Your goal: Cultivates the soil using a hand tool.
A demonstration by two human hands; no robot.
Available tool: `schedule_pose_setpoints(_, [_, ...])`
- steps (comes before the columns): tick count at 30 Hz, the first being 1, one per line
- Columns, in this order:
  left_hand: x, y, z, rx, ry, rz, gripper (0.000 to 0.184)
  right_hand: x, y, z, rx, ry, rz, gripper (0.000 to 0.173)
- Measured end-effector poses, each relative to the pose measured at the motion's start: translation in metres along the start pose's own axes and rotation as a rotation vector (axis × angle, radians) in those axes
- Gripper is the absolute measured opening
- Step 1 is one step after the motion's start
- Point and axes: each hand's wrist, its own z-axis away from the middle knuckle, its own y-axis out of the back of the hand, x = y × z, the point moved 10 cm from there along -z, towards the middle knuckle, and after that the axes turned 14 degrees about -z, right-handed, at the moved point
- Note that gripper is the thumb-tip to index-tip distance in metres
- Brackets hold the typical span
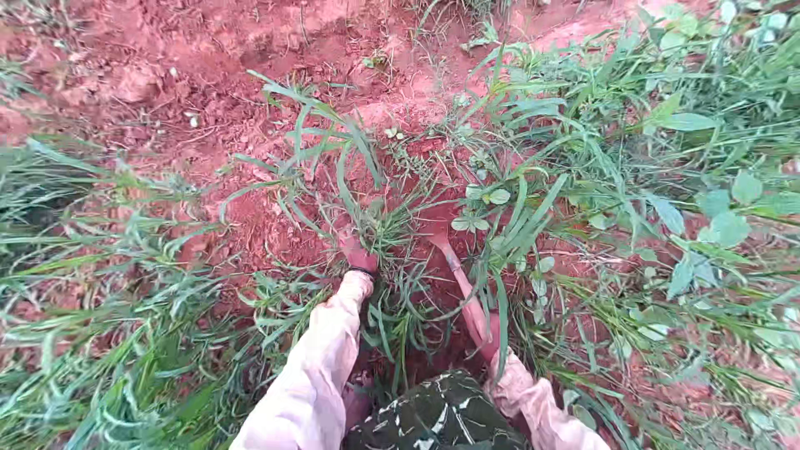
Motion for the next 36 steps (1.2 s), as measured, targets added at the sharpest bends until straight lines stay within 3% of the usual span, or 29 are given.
schedule_pose_setpoints(2, [0.03,0.017,-0.005,0.071,-0.138,0.108,0.05,0.042,0.001,0.008,-0.017,-0.025,-0.043,0.038])
schedule_pose_setpoints(4, [0.097,0.034,-0.023,0.08,-0.421,0.091,0.043,0.044,0.005,0.006,0.073,0.1,-0.019,0.039])
schedule_pose_setpoints(6, [0.166,0.034,-0.041,-0.078,-0.651,-0.22,0.05,0.041,0.002,0.004,0.09,0.149,0.022,0.041])
schedule_pose_setpoints(8, [0.199,0.018,-0.062,-0.264,-0.655,-0.435,0.052,0.059,-0.007,-0.005,0.087,0.157,0.032,0.039])
schedule_pose_setpoints(10, [0.209,0.012,-0.063,-0.339,-0.589,-0.443,0.051,0.071,-0.012,-0.009,0.074,0.187,0.021,0.038])
schedule_pose_setpoints(12, [0.21,0.01,-0.033,-0.462,-0.56,-0.444,0.054,0.052,-0.007,0.0,0.129,0.28,0.046,0.04])
schedule_pose_setpoints(15, [0.206,-0.012,0.022,-0.642,-0.82,-0.615,0.043,0.031,0.004,0.01,0.143,0.284,0.039,0.037])
schedule_pose_setpoints(17, [0.203,-0.005,0.036,-0.592,-1.046,-0.656,0.044,0.027,0.009,0.014,0.234,0.42,0.048,0.036])
schedule_pose_setpoints(18, [0.197,0.007,0.033,-0.578,-1.07,-0.689,0.047,0.024,0.01,0.015,0.264,0.481,0.059,0.036])
schedule_pose_setpoints(21, [0.167,0.063,0.001,-0.569,-0.895,-0.806,0.061,0.015,0.013,0.019,0.307,0.533,0.079,0.036])
schedule_pose_setpoints(24, [0.12,0.102,-0.037,-0.493,-0.723,-0.847,0.058,0.03,0.012,0.014,0.297,0.415,0.005,0.032])
schedule_pose_setpoints(26, [0.08,0.101,-0.068,-0.423,-0.608,-0.777,0.054,0.06,0.001,0.003,0.187,0.267,-0.025,0.033])
schedule_pose_setpoints(28, [0.028,0.084,-0.116,-0.282,-0.438,-0.556,0.056,0.061,0.001,-0.004,0.102,0.229,-0.003,0.038])
schedule_pose_setpoints(32, [-0.028,0.059,-0.152,-0.022,-0.193,-0.269,0.057,-0.001,0.054,0.012,0.011,0.133,0.158,0.048])
schedule_pose_setpoints(36, [-0.006,0.086,-0.132,-0.051,-0.075,-0.195,0.044,-0.101,0.098,0.011,0.052,0.254,0.215,0.049])
